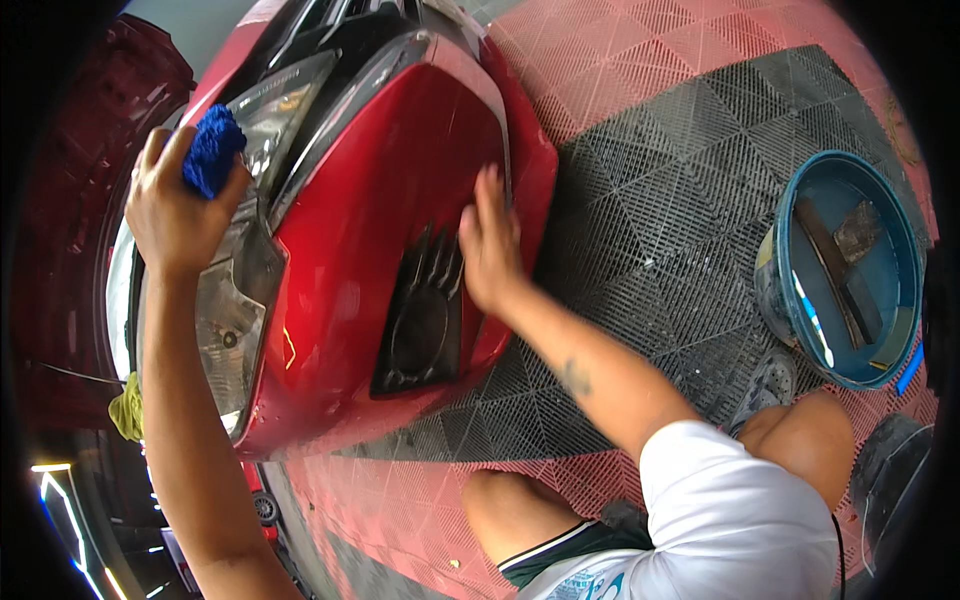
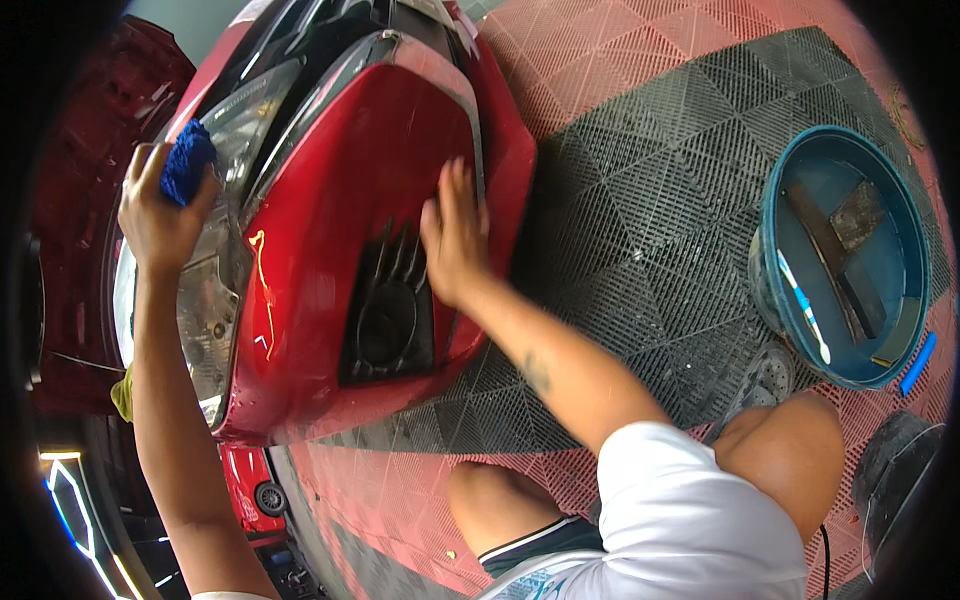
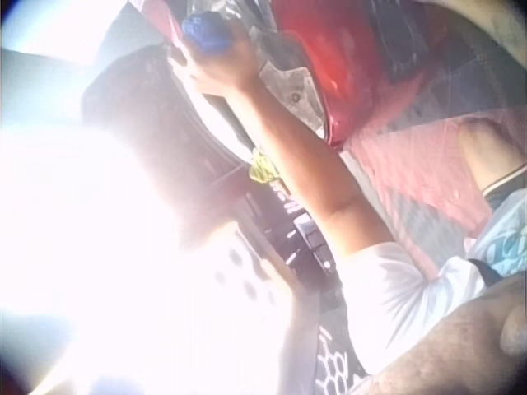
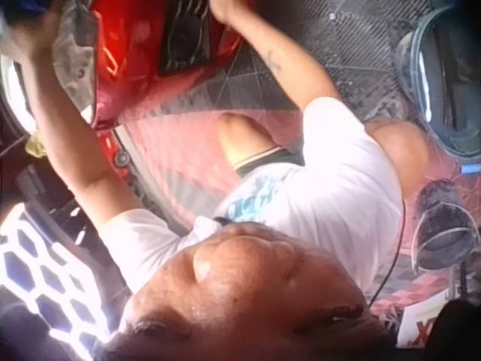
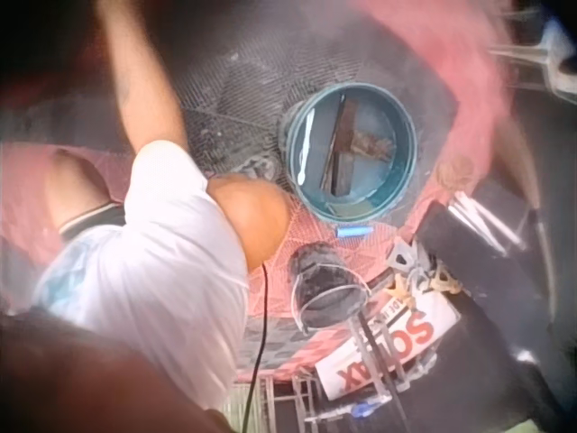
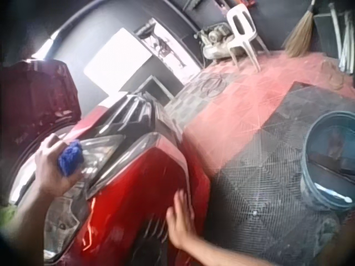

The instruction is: The person kneels in front of a red car and scrubs the front bumper and headlight area with a sponge, repeatedly dipping it into a bucket of water. They also wipe the surface with a blue cloth held in the other hand.

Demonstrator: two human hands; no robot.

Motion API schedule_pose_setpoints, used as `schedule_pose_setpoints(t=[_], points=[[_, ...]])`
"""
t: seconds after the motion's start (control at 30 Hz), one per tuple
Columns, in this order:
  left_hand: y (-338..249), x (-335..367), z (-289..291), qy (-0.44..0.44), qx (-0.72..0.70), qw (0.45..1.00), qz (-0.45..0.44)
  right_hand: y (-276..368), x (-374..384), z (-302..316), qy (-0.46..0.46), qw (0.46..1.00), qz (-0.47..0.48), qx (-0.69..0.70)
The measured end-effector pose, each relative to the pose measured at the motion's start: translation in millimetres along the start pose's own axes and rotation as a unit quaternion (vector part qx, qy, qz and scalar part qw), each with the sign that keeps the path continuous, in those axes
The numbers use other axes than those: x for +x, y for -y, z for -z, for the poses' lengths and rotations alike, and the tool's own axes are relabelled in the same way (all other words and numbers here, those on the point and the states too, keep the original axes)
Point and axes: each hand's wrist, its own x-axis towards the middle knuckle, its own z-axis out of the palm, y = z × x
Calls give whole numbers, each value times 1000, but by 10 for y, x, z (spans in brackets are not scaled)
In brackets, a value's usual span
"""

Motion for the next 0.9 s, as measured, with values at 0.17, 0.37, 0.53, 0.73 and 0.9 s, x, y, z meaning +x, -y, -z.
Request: schedule_pose_setpoints(t=[0.17, 0.37, 0.53, 0.73, 0.9], points=[[-43, -28, -48, -3, -7, 1000, 7, -159, 650, 45, -14, 1000, -16, 22], [-57, -4, -21, 22, -11, 1000, 16, 99, 308, 46, 2, 999, 41, -26], [10, -62, 11, 14, -2, 1000, 5, 264, 429, -89, -6, 1000, 3, 5], [-92, -3, -20, 17, -3, 1000, 11, 310, 589, 177, 9, 998, 45, -44], [-21, -80, 7, 8, -9, 1000, 1, 521, 345, -36, 16, 999, 48, 9]])
